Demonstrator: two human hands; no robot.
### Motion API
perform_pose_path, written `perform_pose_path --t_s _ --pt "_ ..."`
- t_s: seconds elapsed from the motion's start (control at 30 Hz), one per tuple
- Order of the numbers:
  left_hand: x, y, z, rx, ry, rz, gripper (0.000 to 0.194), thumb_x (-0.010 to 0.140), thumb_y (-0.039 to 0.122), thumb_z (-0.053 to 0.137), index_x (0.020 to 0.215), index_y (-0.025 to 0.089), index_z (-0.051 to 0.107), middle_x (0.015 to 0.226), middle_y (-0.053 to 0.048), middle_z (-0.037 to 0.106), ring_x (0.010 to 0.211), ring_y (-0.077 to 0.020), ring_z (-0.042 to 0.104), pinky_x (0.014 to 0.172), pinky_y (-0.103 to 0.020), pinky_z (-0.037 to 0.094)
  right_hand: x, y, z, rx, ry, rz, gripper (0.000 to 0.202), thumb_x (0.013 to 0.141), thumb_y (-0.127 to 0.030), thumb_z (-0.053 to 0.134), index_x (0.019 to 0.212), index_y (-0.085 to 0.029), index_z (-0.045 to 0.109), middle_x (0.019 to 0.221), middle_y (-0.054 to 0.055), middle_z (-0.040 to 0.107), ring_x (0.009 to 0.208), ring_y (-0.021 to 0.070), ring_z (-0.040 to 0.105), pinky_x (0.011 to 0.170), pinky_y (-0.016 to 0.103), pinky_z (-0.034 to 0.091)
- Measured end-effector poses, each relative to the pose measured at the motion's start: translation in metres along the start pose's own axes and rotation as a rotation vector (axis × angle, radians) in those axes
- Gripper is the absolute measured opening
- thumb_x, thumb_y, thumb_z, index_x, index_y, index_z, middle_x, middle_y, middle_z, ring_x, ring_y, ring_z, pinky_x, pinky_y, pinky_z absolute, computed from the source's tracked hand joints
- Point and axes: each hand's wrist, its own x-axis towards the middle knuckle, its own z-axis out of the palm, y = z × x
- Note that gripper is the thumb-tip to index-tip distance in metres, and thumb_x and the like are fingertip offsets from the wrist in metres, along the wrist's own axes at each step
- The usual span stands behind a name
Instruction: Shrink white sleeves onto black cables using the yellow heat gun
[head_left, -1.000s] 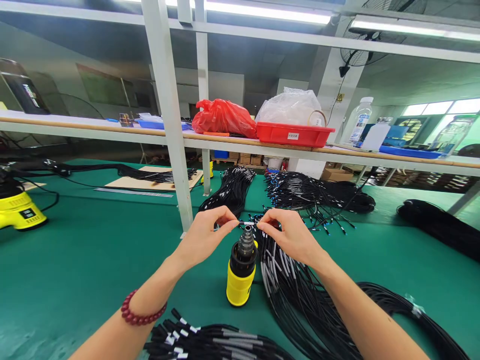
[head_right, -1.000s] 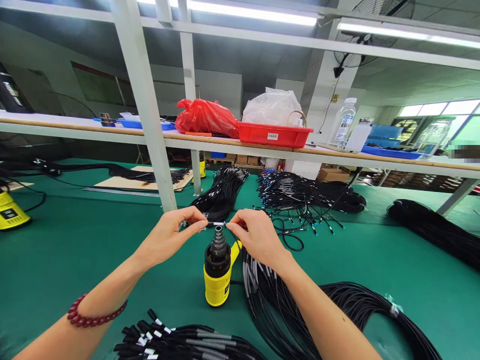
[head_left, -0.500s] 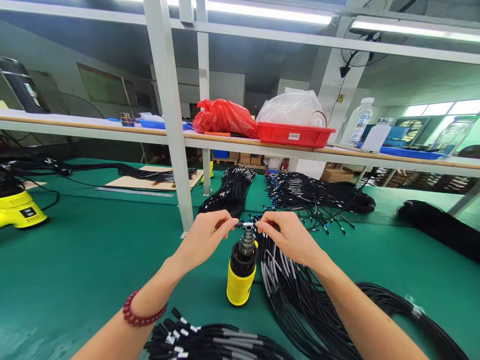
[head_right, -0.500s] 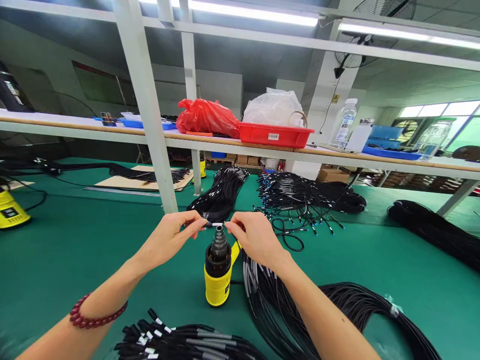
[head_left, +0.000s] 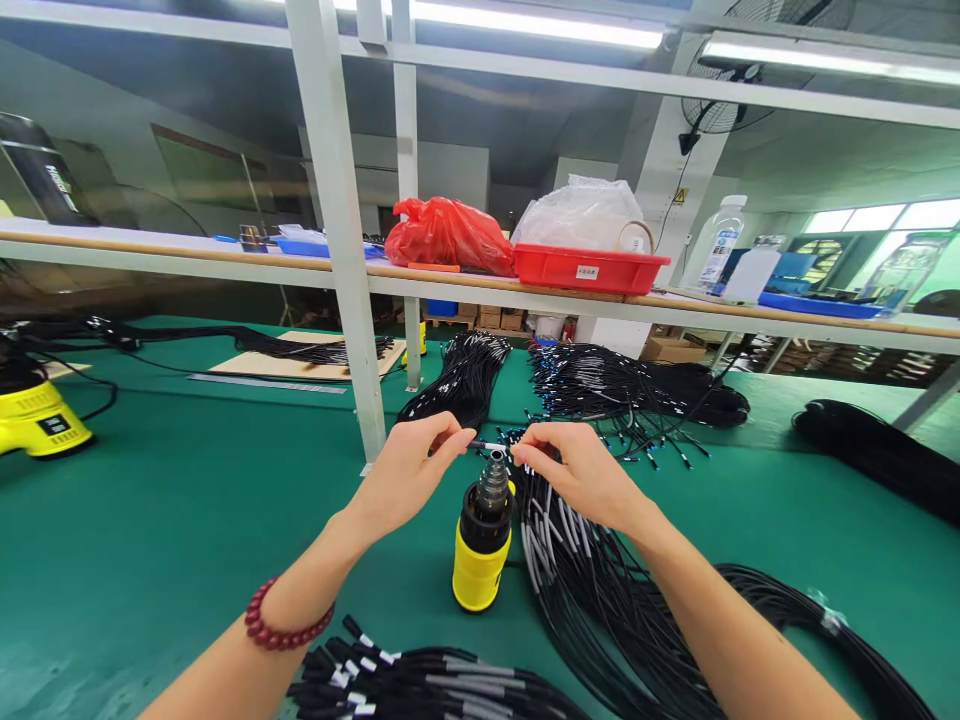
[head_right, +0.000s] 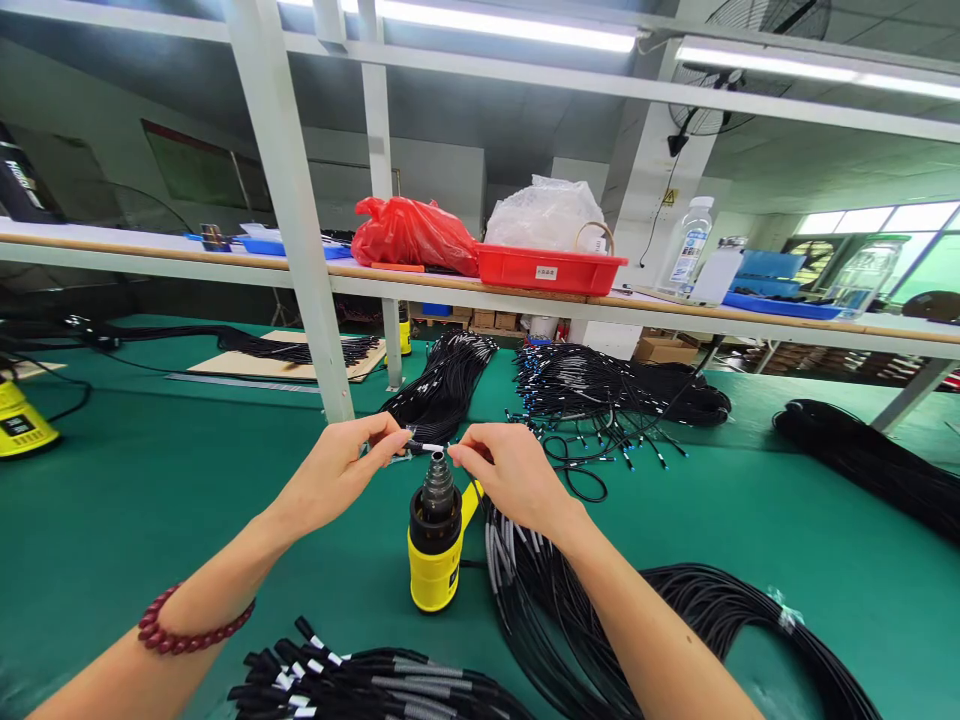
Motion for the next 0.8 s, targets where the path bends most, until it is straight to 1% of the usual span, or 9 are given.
perform_pose_path --t_s 0.1,0.17,0.27,0.37,0.43,0.5,0.57,0.63,0.8 --pt "-0.0010 -0.0040 0.0002 0.043 0.007 -0.002 0.046 0.097 0.045 0.038 0.061 0.018 0.048 0.056 0.005 0.047 0.055 -0.0115 0.040 0.056 -0.025 0.030 -0.0016 -0.0015 -0.0013 0.007 -0.070 -0.030 0.026 0.097 -0.018 0.051 0.078 -0.017 0.068 0.072 -0.001 0.066 0.066 0.0131 0.054 0.061 0.024 0.033" --pt "-0.0017 -0.0056 0.0004 0.055 0.005 -0.013 0.048 0.098 0.045 0.037 0.060 0.018 0.047 0.054 0.005 0.045 0.053 -0.0111 0.039 0.055 -0.025 0.029 -0.0019 -0.0011 -0.0011 0.006 -0.075 -0.040 0.027 0.097 -0.016 0.050 0.078 -0.016 0.069 0.075 0.000 0.067 0.069 0.0134 0.056 0.063 0.025 0.034" --pt "-0.0023 -0.0046 -0.0001 0.042 -0.016 -0.019 0.044 0.096 0.046 0.042 0.061 0.018 0.048 0.056 0.005 0.048 0.055 -0.0114 0.040 0.054 -0.025 0.029 -0.0010 0.0012 -0.0002 0.000 -0.032 -0.030 0.024 0.095 -0.016 0.053 0.077 -0.016 0.068 0.073 0.000 0.067 0.067 0.0136 0.055 0.062 0.025 0.034" --pt "-0.0019 -0.0019 -0.0018 -0.027 -0.024 0.001 0.034 0.093 0.044 0.049 0.071 0.019 0.053 0.067 0.003 0.056 0.063 -0.0128 0.046 0.058 -0.024 0.033 -0.0004 0.0030 0.0002 0.010 0.028 -0.025 0.017 0.091 -0.014 0.060 0.075 -0.016 0.066 0.071 -0.001 0.065 0.066 0.0134 0.053 0.060 0.025 0.034" --pt "-0.0014 -0.0015 -0.0028 -0.064 -0.040 0.006 0.031 0.094 0.044 0.048 0.077 0.019 0.054 0.071 0.003 0.058 0.067 -0.0137 0.050 0.060 -0.024 0.035 -0.0011 0.0029 0.0003 0.024 0.044 -0.033 0.016 0.089 -0.013 0.062 0.073 -0.017 0.065 0.069 -0.002 0.063 0.064 0.0129 0.052 0.059 0.024 0.034" --pt "-0.0010 -0.0026 -0.0031 -0.070 -0.074 -0.003 0.035 0.096 0.046 0.042 0.076 0.019 0.054 0.069 0.003 0.058 0.066 -0.0141 0.051 0.060 -0.024 0.036 -0.0021 0.0023 0.0002 0.039 0.044 -0.045 0.017 0.089 -0.013 0.062 0.072 -0.017 0.063 0.068 -0.003 0.062 0.063 0.0126 0.051 0.058 0.024 0.034" --pt "-0.0009 -0.0042 -0.0024 -0.055 -0.105 -0.010 0.042 0.097 0.048 0.037 0.071 0.019 0.053 0.067 0.002 0.058 0.065 -0.0145 0.053 0.061 -0.025 0.036 -0.0026 0.0016 0.0002 0.046 0.044 -0.055 0.017 0.088 -0.012 0.062 0.072 -0.017 0.063 0.068 -0.003 0.062 0.064 0.0126 0.052 0.059 0.024 0.034" --pt "-0.0007 -0.0052 -0.0012 -0.038 -0.117 -0.009 0.045 0.098 0.047 0.035 0.067 0.019 0.053 0.066 0.001 0.059 0.065 -0.0147 0.054 0.062 -0.026 0.037 -0.0019 0.0013 0.0003 0.048 0.051 -0.057 0.016 0.088 -0.011 0.062 0.073 -0.017 0.064 0.069 -0.002 0.063 0.064 0.0128 0.052 0.059 0.024 0.034" --pt "0.0001 -0.0026 0.0002 -0.047 -0.082 0.005 0.036 0.095 0.043 0.043 0.070 0.019 0.051 0.066 0.003 0.055 0.064 -0.0138 0.049 0.060 -0.025 0.036 0.0016 0.0032 0.0026 0.041 0.101 -0.037 0.015 0.084 -0.009 0.065 0.071 -0.017 0.064 0.068 -0.002 0.063 0.064 0.0131 0.054 0.059 0.024 0.034"
